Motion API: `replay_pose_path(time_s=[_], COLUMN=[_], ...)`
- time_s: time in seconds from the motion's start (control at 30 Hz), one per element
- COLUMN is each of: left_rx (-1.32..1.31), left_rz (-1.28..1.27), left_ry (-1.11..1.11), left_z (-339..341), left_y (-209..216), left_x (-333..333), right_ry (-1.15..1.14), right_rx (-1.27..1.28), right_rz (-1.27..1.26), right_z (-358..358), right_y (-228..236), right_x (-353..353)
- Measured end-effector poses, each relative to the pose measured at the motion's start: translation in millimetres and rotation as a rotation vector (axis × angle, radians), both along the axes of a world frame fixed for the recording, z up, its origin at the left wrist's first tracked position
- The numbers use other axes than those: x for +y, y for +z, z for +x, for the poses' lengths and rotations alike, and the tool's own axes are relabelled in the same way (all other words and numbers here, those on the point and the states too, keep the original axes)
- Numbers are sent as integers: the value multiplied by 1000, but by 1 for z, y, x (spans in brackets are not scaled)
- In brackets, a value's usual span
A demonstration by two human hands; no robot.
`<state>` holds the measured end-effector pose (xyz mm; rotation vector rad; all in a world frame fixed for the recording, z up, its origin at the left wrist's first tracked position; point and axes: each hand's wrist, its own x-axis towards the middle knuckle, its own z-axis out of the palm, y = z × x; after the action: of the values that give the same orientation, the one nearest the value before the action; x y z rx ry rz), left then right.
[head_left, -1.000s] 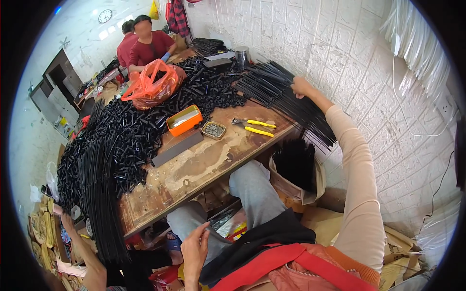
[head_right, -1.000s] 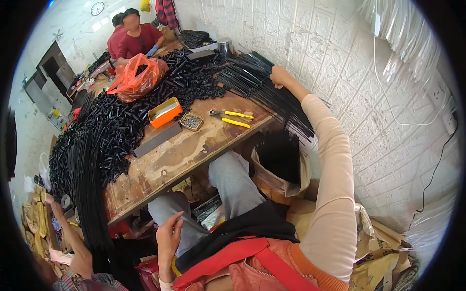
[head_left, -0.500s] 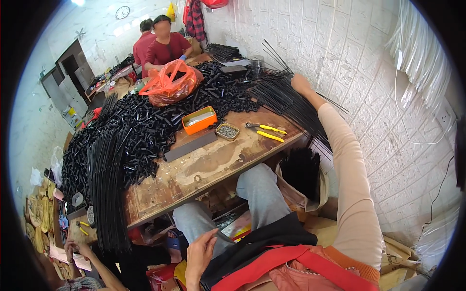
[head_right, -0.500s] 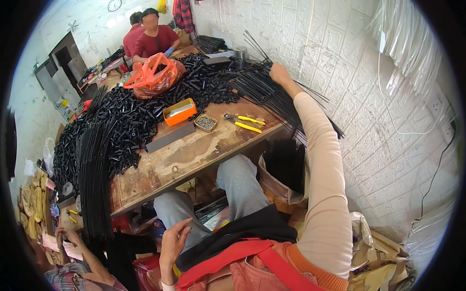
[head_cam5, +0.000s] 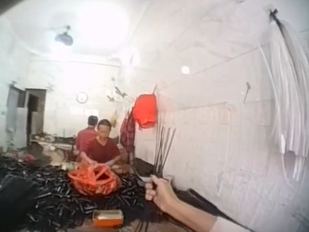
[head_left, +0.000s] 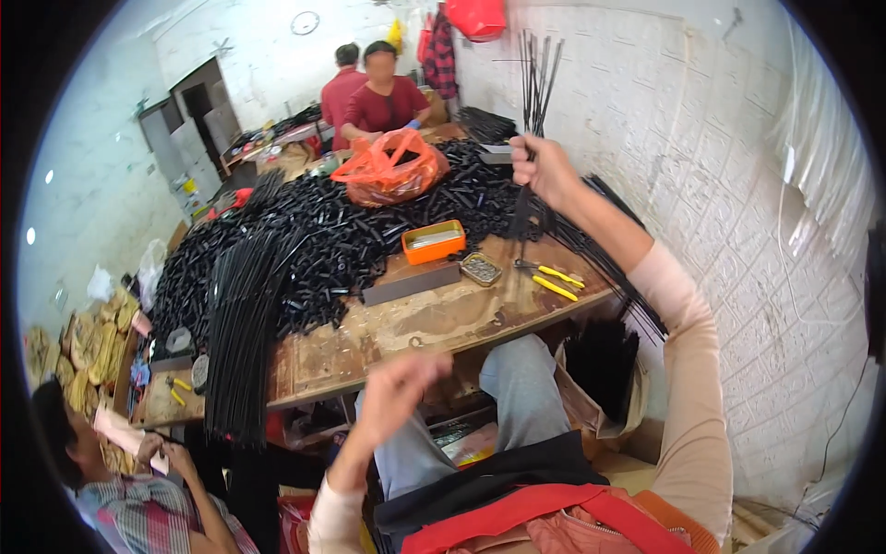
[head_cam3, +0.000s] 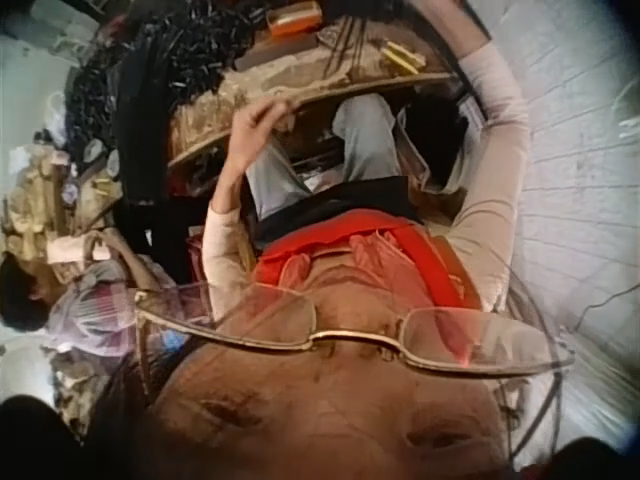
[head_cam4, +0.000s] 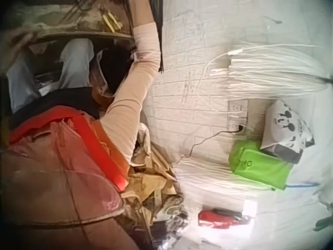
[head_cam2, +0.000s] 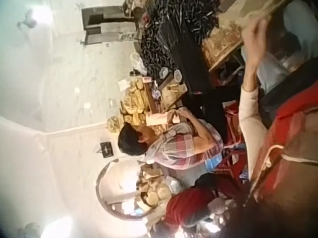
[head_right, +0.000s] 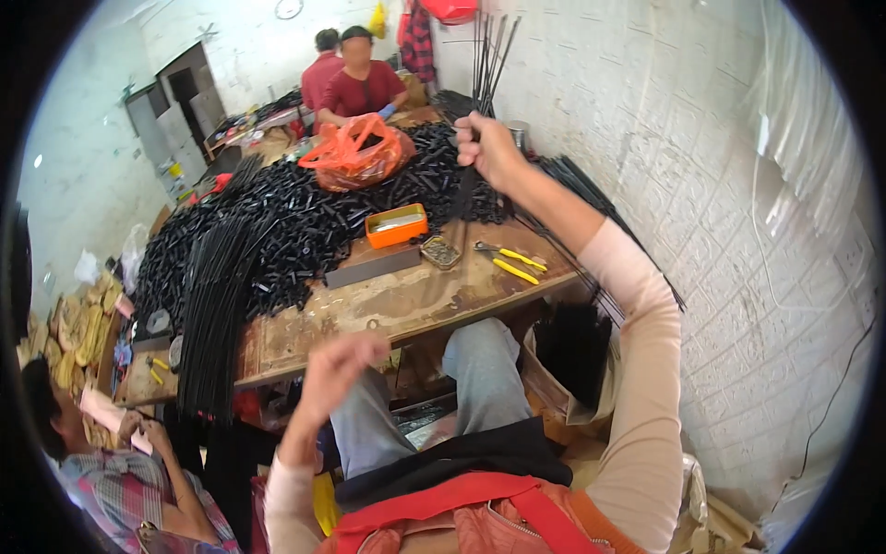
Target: Assembling black plastic rods into a holder or base component.
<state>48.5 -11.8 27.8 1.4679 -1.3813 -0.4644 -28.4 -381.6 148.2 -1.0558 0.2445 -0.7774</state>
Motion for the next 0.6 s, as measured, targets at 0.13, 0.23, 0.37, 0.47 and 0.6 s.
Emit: replay_pose_path(time_s=[0.13, 0.23, 0.37, 0.47, 0.6], left_rx=[538, 723, 912, 944, 744], left_rz=[-40, 71, -19, -103, -223], left_ry=[-67, -279, -102, 4, 197], left_z=[18, -9, -21, -18, 6], left_y=[47, 50, 38, 40, 52], left_x=[-69, -50, -25, -20, -16], right_ry=[261, 343, 430, 308, 454], right_rx=[-21, 4, 131, 220, 175], right_rz=[-346, -443, -667, -855, -467], right_z=[7, 2, -6, 8, 11], right_y=[-7, -12, -15, -12, -10], right_x=[115, 162, 165, 167, 162])
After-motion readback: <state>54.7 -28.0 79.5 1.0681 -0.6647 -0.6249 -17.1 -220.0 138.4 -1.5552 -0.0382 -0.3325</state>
